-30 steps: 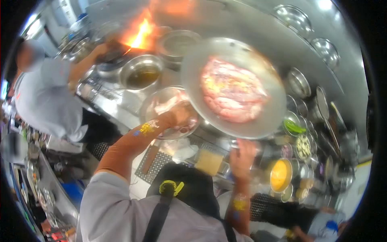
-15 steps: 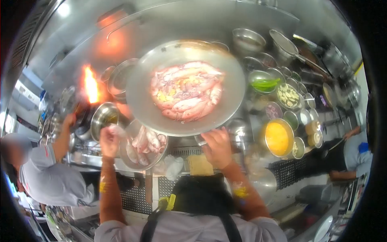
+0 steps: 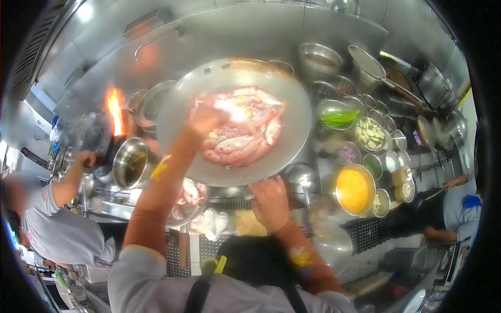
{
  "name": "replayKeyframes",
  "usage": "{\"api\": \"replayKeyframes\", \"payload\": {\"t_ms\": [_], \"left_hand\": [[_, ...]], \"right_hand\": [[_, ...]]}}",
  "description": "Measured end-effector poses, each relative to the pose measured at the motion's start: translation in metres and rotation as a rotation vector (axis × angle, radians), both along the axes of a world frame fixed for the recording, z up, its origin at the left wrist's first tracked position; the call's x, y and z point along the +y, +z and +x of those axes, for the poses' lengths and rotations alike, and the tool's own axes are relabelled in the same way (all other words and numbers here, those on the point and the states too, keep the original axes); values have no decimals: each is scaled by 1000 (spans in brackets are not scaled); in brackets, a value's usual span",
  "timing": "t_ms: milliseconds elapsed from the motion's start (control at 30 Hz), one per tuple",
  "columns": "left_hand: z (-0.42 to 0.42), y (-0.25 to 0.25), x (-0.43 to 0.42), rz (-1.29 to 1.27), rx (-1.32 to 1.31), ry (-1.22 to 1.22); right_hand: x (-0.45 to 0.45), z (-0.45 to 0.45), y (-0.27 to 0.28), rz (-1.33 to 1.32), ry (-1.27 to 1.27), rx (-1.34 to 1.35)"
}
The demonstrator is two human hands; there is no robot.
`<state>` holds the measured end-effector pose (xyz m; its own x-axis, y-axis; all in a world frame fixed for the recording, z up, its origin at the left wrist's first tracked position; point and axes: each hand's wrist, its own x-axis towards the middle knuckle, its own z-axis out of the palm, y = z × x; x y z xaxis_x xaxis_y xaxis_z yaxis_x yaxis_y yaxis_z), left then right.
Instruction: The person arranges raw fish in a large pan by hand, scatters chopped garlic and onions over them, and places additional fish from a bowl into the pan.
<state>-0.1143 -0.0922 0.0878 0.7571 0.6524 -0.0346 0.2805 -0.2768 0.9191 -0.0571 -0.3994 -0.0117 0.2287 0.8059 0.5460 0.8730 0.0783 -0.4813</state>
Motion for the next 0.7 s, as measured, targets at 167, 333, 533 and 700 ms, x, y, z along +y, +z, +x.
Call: {"api": "replayKeyframes", "payload": {"t_ms": [167, 333, 533, 700], "left_hand": [[88, -47, -9, -326, -52, -27], [99, -107, 27, -11, 384, -198], [91, -111, 37, 255, 494, -269], [91, -158, 56, 913, 327, -481]], "right_hand": [[0, 2, 0, -7, 9, 3], [-1, 2, 1, 34, 10, 36], [1, 0, -2, 50, 4, 40], [3, -1, 3, 30, -10, 15]]}}
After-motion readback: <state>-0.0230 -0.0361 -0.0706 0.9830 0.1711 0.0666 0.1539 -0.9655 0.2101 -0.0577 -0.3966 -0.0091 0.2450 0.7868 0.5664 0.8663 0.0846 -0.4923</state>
